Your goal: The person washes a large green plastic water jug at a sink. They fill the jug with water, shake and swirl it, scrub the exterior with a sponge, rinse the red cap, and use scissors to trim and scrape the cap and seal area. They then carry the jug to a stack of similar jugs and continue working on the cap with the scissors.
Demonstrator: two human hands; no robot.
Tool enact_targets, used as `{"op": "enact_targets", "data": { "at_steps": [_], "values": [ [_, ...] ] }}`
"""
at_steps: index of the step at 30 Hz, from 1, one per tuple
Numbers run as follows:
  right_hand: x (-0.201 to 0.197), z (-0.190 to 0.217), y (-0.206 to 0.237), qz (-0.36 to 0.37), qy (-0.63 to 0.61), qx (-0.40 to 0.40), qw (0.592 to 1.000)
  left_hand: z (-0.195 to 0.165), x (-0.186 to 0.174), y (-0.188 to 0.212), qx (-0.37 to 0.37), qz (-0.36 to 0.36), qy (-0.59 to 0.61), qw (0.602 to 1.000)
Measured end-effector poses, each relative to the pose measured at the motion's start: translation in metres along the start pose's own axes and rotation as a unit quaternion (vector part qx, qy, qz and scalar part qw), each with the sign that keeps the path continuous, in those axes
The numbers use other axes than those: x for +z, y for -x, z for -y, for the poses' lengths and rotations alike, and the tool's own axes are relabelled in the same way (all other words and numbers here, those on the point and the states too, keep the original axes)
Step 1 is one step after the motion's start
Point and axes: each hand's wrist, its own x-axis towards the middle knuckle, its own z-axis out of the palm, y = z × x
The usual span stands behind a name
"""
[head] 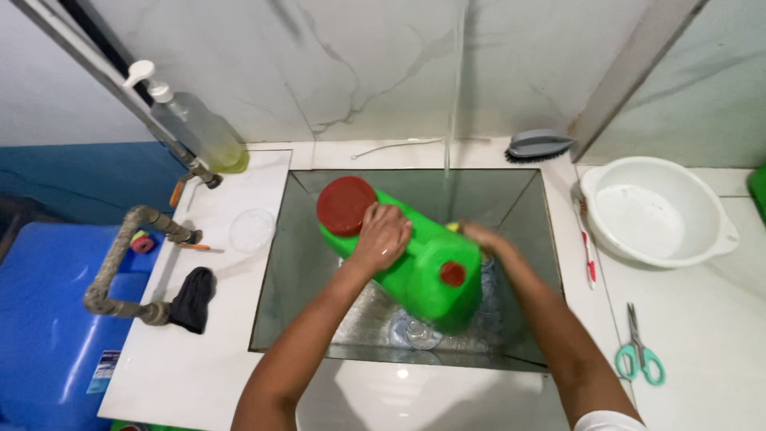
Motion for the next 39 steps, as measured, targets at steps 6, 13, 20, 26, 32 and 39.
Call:
{"op": "enact_targets", "data": {
  "at_steps": [6, 13, 20, 26, 32, 39],
  "values": [
    [0.126, 0.018, -0.013, -0.264, -0.108, 0.074, 0.956, 0.045, 0.039, 0.054, -0.353, -0.128, 0.135, 0.917],
    [0.061, 0.151, -0.080, -0.394, 0.031, -0.267, 0.879, 0.053, 0.054, 0.083, -0.328, -0.013, 0.180, 0.927],
    [0.112, 0.126, -0.026, -0.420, 0.118, -0.325, 0.839, 0.057, 0.042, 0.074, -0.298, -0.081, 0.191, 0.932],
    [0.090, 0.090, -0.007, -0.266, 0.245, -0.392, 0.846, 0.048, 0.039, 0.066, -0.214, -0.097, 0.238, 0.942],
    [-0.099, -0.027, 0.118, -0.602, 0.199, -0.124, 0.763, 0.071, 0.016, 0.072, -0.219, -0.046, 0.206, 0.953],
    [-0.139, 0.000, 0.112, -0.435, 0.213, -0.063, 0.873, 0.079, -0.004, 0.058, -0.124, -0.018, 0.253, 0.959]
  ]
}}
